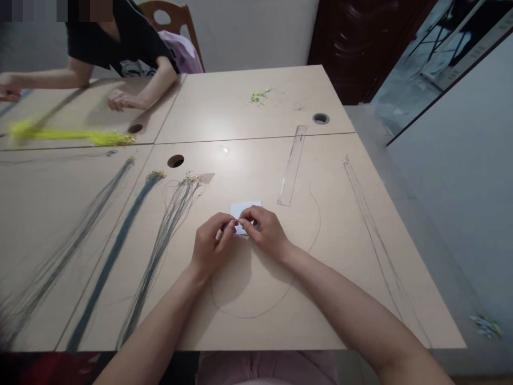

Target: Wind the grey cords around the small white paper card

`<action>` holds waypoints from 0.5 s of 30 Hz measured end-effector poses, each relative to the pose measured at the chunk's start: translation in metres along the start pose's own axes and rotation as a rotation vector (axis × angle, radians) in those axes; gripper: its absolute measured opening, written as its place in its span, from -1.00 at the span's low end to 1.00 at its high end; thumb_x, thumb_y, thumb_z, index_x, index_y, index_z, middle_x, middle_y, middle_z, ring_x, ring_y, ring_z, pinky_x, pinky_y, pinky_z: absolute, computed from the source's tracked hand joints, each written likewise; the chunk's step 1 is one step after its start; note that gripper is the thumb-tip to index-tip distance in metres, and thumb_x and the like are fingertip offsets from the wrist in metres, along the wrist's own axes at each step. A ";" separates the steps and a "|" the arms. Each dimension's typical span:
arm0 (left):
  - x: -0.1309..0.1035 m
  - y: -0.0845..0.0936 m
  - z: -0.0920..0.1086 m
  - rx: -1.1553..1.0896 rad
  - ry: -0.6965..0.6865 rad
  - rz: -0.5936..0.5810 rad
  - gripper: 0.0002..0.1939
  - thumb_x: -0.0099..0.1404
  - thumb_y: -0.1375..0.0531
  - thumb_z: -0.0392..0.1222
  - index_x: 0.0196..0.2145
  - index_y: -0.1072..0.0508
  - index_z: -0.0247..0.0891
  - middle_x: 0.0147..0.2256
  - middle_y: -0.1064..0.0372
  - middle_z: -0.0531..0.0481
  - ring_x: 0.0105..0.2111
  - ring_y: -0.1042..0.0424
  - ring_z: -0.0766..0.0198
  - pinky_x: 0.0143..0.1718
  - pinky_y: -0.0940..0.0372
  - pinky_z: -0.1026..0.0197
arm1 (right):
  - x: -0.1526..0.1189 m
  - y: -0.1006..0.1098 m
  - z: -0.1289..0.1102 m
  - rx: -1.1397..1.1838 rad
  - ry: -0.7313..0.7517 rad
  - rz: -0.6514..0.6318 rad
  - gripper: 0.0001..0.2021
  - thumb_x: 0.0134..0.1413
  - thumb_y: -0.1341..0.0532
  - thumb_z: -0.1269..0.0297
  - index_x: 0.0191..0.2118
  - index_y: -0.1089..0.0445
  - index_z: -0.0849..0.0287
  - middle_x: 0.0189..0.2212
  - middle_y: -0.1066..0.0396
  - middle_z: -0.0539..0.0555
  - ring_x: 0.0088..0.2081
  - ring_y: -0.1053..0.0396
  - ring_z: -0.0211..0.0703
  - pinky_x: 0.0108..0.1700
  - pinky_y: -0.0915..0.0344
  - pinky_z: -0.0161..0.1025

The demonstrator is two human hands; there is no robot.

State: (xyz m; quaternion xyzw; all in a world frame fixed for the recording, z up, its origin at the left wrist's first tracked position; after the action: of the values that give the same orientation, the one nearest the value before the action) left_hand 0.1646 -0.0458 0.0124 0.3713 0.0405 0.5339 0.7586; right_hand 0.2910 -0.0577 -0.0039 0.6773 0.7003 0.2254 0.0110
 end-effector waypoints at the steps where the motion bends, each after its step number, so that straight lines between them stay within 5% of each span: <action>1: 0.000 0.000 0.000 0.001 0.006 0.000 -0.87 0.25 -0.03 -0.29 -0.39 -0.35 -0.29 -0.44 -0.35 -0.02 -0.41 -0.30 0.36 -0.37 -0.18 0.32 | 0.000 0.000 0.000 -0.005 0.003 -0.002 -0.92 0.08 -0.11 0.35 -0.41 -0.29 0.17 -0.49 -0.32 -0.01 -0.44 -0.24 -0.29 -0.40 -0.14 -0.34; 15: -0.003 -0.005 -0.014 -0.222 0.298 -0.046 -0.82 0.23 -0.06 -0.16 -0.41 -0.39 -0.29 -0.48 -0.35 0.03 -0.48 -0.28 0.37 -0.45 -0.16 0.32 | 0.001 0.000 -0.002 -0.038 0.001 0.003 -0.92 0.06 -0.10 0.37 -0.42 -0.30 0.17 -0.50 -0.32 -0.01 -0.44 -0.23 -0.29 -0.41 -0.14 -0.33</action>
State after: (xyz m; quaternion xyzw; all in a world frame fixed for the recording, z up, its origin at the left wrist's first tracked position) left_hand 0.1610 -0.0416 -0.0018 0.2011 0.1021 0.5666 0.7925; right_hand 0.2905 -0.0578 -0.0015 0.6778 0.6949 0.2389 0.0232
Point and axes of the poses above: each hand's wrist, its own x-axis towards the middle knuckle, its own y-axis out of the back of the hand, z = x × y, the point moved 6 cm from there along x, towards the middle knuckle
